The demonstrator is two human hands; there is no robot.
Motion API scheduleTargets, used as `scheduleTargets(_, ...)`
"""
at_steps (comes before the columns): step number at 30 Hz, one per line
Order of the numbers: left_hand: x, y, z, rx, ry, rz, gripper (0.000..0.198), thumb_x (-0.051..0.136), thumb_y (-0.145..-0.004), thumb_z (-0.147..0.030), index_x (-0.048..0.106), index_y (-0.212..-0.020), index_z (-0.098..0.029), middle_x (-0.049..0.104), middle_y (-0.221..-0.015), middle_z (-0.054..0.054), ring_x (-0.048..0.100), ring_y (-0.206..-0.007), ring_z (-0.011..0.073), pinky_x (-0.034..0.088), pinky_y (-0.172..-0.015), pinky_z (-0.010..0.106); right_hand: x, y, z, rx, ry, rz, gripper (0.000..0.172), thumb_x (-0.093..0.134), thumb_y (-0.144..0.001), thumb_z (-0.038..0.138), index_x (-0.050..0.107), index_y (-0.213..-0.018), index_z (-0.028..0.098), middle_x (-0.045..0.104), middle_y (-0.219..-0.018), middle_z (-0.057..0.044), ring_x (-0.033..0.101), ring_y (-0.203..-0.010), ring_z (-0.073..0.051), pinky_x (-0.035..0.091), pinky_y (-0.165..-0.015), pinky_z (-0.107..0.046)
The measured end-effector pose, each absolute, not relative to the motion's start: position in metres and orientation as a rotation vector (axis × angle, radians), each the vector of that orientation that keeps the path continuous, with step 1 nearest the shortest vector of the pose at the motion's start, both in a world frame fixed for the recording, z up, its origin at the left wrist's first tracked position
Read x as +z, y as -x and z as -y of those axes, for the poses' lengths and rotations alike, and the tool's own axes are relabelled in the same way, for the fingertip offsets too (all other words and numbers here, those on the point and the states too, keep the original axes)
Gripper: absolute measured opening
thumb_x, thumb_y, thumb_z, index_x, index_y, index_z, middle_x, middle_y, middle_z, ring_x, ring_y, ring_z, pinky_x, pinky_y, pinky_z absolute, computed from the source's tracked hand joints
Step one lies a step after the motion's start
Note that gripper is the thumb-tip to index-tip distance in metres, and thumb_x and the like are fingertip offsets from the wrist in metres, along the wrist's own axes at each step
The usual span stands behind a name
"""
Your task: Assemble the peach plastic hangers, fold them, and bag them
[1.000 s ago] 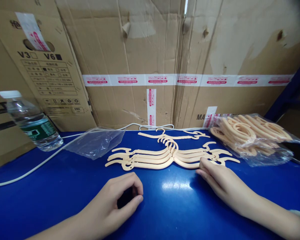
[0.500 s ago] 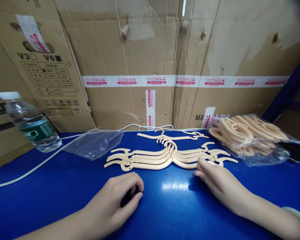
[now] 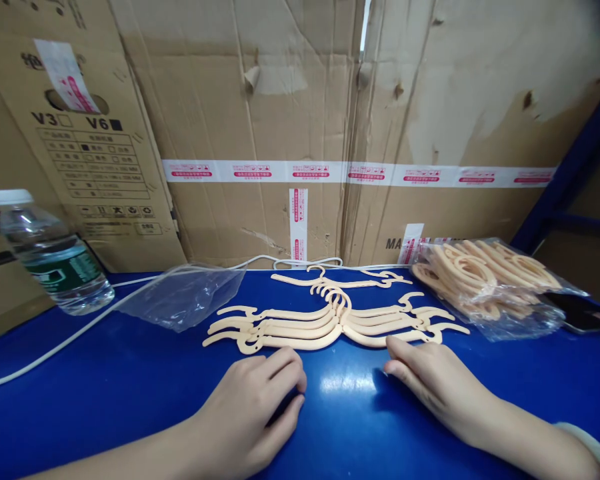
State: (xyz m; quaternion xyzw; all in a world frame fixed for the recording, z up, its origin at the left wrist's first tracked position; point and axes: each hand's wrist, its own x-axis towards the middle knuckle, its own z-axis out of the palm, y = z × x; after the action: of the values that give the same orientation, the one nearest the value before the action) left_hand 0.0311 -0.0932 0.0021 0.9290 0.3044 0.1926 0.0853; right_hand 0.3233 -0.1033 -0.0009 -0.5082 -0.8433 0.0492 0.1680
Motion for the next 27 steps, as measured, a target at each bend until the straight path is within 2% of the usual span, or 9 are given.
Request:
scheduleTargets(8,-0.002,-0.029,0.093,0.636,-2.813,-0.881,0.014,0.040,-0.091,-0.013,0.050,-0.096,-0.023,0.060,-0.094,0.003,0.058,-0.073,0.0195,0.040,-0.065,0.030,-0.004,-0.324,0.101,-0.019,1.443,2.293,0.025,0.025,-0.101,0.030,0.029,-0.076,0.027,0.056,-0.060,0.000,0.050,-0.049,-0.018,0.031,-0.048,-0.028)
scheduleTargets(13,-0.003,-0.029,0.093,0.612,-2.847,-0.864,0.015,0.040,-0.091,-0.012,0.050,-0.096,-0.022,0.061,-0.096,0.004,0.057,-0.073,0.0195,0.039,-0.065,0.031,0.011,-0.330,0.092,-0.110,1.479,2.272,0.024,0.021,-0.101,0.031,0.029,-0.078,0.027,0.056,-0.061,0.000,0.052,-0.050,-0.019,0.035,-0.050,-0.028)
scheduleTargets(17,-0.004,-0.028,0.094,0.625,-2.832,-0.867,0.014,0.041,-0.090,-0.013,0.049,-0.096,-0.023,0.060,-0.095,0.003,0.057,-0.073,0.0198,0.039,-0.065,0.031,0.037,-0.346,0.060,-0.267,1.785,2.277,0.018,0.030,-0.101,0.029,0.045,-0.095,0.021,0.064,-0.070,-0.004,0.062,-0.061,-0.021,0.038,-0.054,-0.028)
scheduleTargets(19,-0.004,-0.028,0.094,0.626,-2.823,-0.874,0.013,0.042,-0.090,-0.014,0.049,-0.096,-0.023,0.060,-0.095,0.004,0.057,-0.073,0.0197,0.039,-0.065,0.031,0.053,-0.358,0.036,-0.326,1.891,2.286,0.021,0.034,-0.099,0.018,0.052,-0.108,0.019,0.069,-0.080,-0.007,0.067,-0.072,-0.022,0.042,-0.062,-0.029)
scheduleTargets(21,-0.003,-0.028,0.094,0.616,-2.812,-0.884,0.013,0.042,-0.089,-0.014,0.050,-0.096,-0.022,0.060,-0.096,0.004,0.058,-0.073,0.0196,0.039,-0.066,0.031,0.066,-0.369,0.011,-0.340,1.942,2.267,0.024,0.037,-0.096,0.012,0.059,-0.105,0.016,0.071,-0.088,-0.010,0.068,-0.082,-0.023,0.045,-0.068,-0.031)
scheduleTargets(24,-0.001,-0.028,0.093,0.609,-2.802,-0.889,0.014,0.043,-0.089,-0.013,0.050,-0.096,-0.023,0.060,-0.096,0.003,0.058,-0.075,0.0195,0.040,-0.067,0.030,0.075,-0.382,-0.021,-0.312,2.031,2.262,0.020,0.046,-0.098,0.018,0.066,-0.096,0.014,0.070,-0.097,-0.010,0.067,-0.091,-0.021,0.050,-0.078,-0.032)
scheduleTargets(25,-0.001,-0.028,0.093,0.610,-2.800,-0.889,0.014,0.043,-0.089,-0.013,0.050,-0.096,-0.022,0.060,-0.096,0.003,0.058,-0.076,0.0195,0.040,-0.068,0.030,0.075,-0.385,-0.029,-0.301,2.070,2.258,0.016,0.053,-0.097,0.023,0.065,-0.101,0.014,0.069,-0.103,-0.010,0.066,-0.092,-0.021,0.052,-0.079,-0.035)
scheduleTargets(27,-0.001,-0.028,0.093,0.613,-2.796,-0.882,0.014,0.044,-0.088,-0.012,0.050,-0.095,-0.022,0.060,-0.095,0.003,0.058,-0.076,0.0192,0.040,-0.068,0.030,0.071,-0.387,-0.040,-0.271,2.135,2.265,0.024,0.056,-0.097,0.031,0.063,-0.112,0.014,0.065,-0.112,-0.008,0.065,-0.097,-0.021,0.054,-0.083,-0.038)
